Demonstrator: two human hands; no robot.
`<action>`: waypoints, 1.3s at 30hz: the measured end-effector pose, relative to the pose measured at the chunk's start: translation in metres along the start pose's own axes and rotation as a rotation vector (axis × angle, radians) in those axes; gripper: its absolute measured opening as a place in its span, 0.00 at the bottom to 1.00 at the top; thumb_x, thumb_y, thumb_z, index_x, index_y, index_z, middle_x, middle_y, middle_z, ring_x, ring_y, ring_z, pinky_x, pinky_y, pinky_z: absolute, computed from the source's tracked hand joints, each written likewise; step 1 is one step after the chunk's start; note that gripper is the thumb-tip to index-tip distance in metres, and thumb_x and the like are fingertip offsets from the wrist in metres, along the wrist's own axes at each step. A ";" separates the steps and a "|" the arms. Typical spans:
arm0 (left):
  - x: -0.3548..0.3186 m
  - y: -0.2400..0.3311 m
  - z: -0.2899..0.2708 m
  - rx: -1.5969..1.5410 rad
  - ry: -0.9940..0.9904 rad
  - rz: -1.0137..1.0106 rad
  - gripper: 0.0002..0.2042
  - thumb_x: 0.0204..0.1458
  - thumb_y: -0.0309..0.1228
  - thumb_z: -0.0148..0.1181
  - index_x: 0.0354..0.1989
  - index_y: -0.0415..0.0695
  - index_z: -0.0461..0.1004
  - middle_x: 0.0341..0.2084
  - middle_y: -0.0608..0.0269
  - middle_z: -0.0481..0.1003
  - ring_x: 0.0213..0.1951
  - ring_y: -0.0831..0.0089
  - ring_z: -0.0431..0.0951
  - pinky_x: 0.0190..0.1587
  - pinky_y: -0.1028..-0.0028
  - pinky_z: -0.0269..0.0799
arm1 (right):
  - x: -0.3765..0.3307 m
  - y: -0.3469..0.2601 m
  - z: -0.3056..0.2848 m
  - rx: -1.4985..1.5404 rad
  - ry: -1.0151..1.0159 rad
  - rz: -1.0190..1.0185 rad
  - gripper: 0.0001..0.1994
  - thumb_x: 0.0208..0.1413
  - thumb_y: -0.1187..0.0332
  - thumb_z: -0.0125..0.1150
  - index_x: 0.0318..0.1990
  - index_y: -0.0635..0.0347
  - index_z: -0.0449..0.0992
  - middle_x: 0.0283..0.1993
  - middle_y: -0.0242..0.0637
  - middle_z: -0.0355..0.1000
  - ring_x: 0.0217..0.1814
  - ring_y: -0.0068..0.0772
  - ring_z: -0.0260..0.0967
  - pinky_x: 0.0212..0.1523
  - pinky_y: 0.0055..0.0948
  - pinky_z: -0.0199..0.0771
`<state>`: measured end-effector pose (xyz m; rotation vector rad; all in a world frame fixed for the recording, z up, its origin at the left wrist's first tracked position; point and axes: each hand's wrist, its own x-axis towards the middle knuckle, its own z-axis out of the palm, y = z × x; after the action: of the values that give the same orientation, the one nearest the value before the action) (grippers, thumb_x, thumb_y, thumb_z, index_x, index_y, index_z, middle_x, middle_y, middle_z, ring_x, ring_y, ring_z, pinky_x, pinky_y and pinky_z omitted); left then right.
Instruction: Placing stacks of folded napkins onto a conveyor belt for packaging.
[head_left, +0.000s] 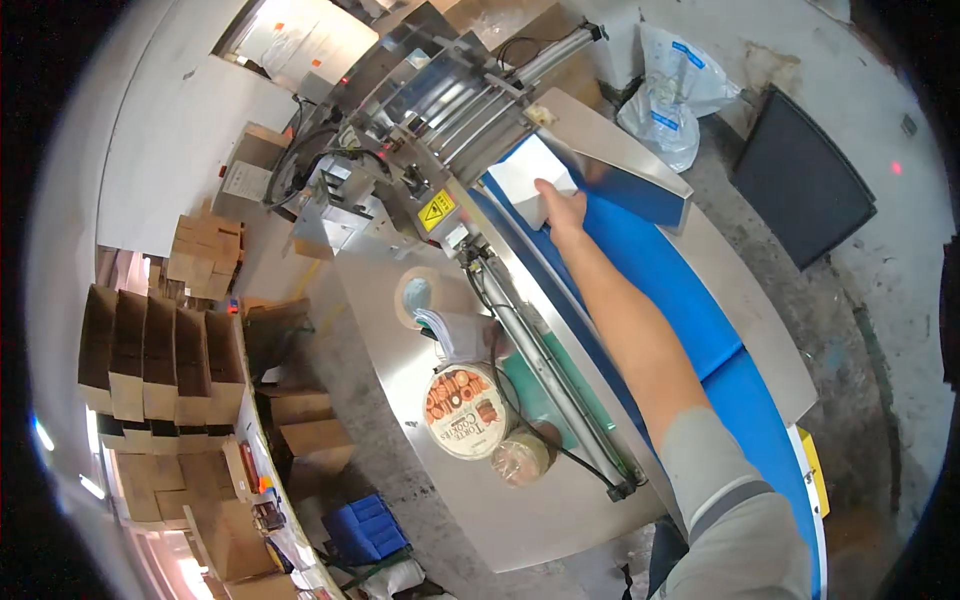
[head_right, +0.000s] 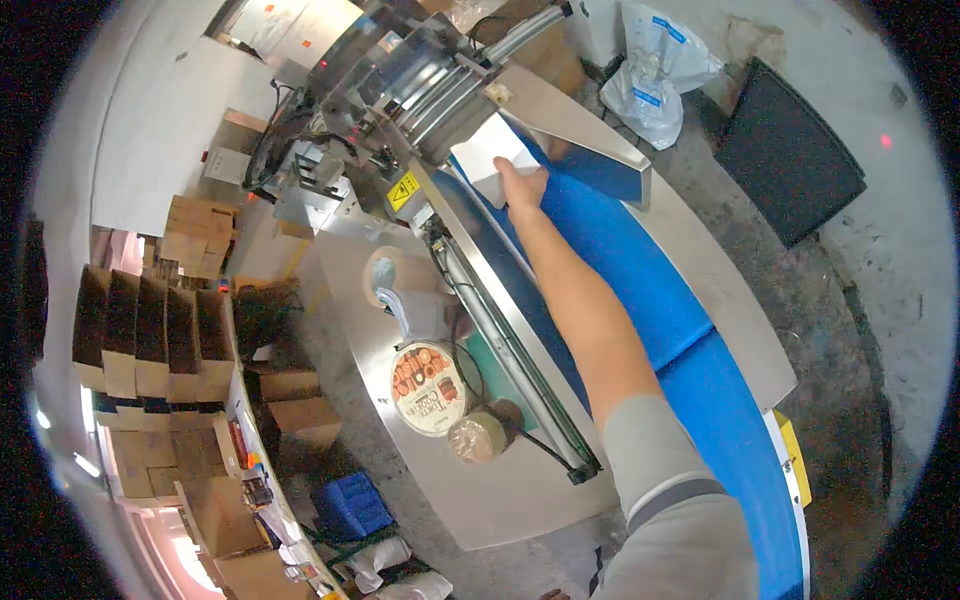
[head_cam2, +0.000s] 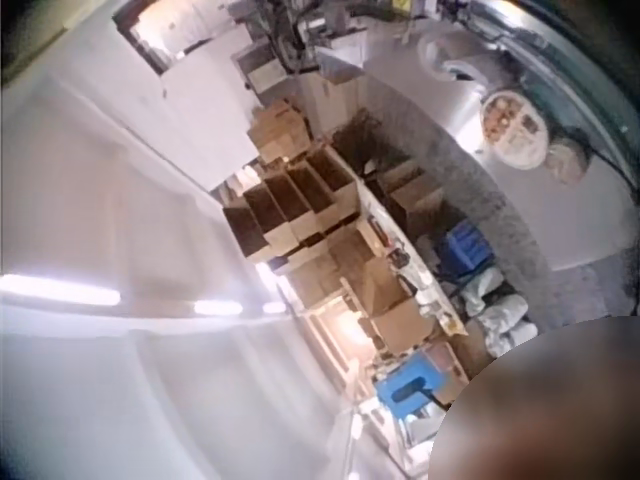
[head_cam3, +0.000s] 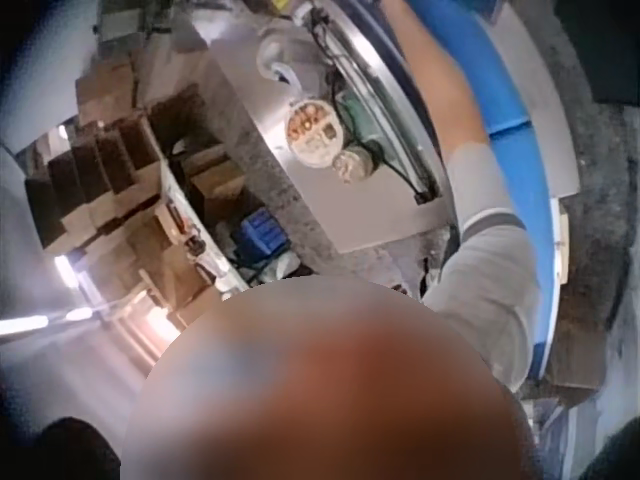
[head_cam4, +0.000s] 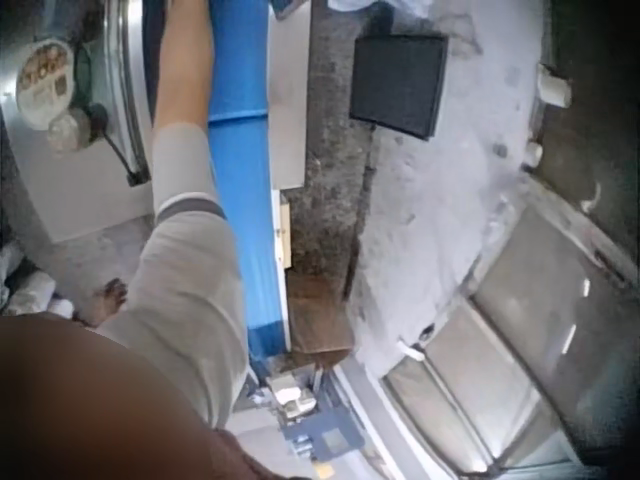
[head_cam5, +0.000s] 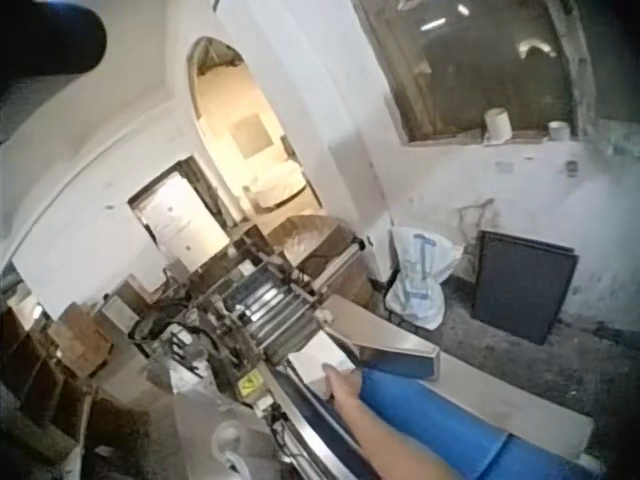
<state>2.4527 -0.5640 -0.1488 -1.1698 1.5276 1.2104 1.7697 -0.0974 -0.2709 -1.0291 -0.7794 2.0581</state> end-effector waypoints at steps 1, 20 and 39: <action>-0.006 0.004 0.001 -0.088 -0.130 0.012 0.27 0.58 0.44 0.58 0.62 0.43 0.65 0.44 0.59 0.77 0.43 0.66 0.79 0.44 0.65 0.76 | 0.002 0.000 -0.003 -0.039 -0.014 0.023 0.38 0.35 0.65 0.78 0.53 0.70 0.64 0.50 0.50 0.70 0.48 0.43 0.72 0.41 0.41 0.76; 0.013 -0.011 -0.004 0.037 -0.096 0.238 0.26 0.57 0.43 0.60 0.61 0.43 0.67 0.38 0.58 0.78 0.37 0.70 0.78 0.41 0.68 0.75 | -0.043 -0.071 -0.024 -1.574 -0.839 -1.101 0.22 0.62 0.50 0.48 0.56 0.52 0.72 0.65 0.41 0.64 0.72 0.50 0.52 0.69 0.57 0.46; -0.027 -0.029 -0.027 0.665 -0.684 0.753 0.14 0.55 0.38 0.63 0.30 0.37 0.80 0.23 0.69 0.76 0.25 0.82 0.70 0.30 0.77 0.67 | -0.589 -0.268 -0.484 -1.239 -0.246 -0.810 0.13 0.57 0.69 0.59 0.49 0.61 0.75 0.40 0.44 0.77 0.42 0.44 0.77 0.44 0.37 0.77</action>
<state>2.4847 -0.5890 -0.1237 0.2857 1.6363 1.2122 2.5206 -0.3126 -0.0646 -0.7670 -2.2730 0.8740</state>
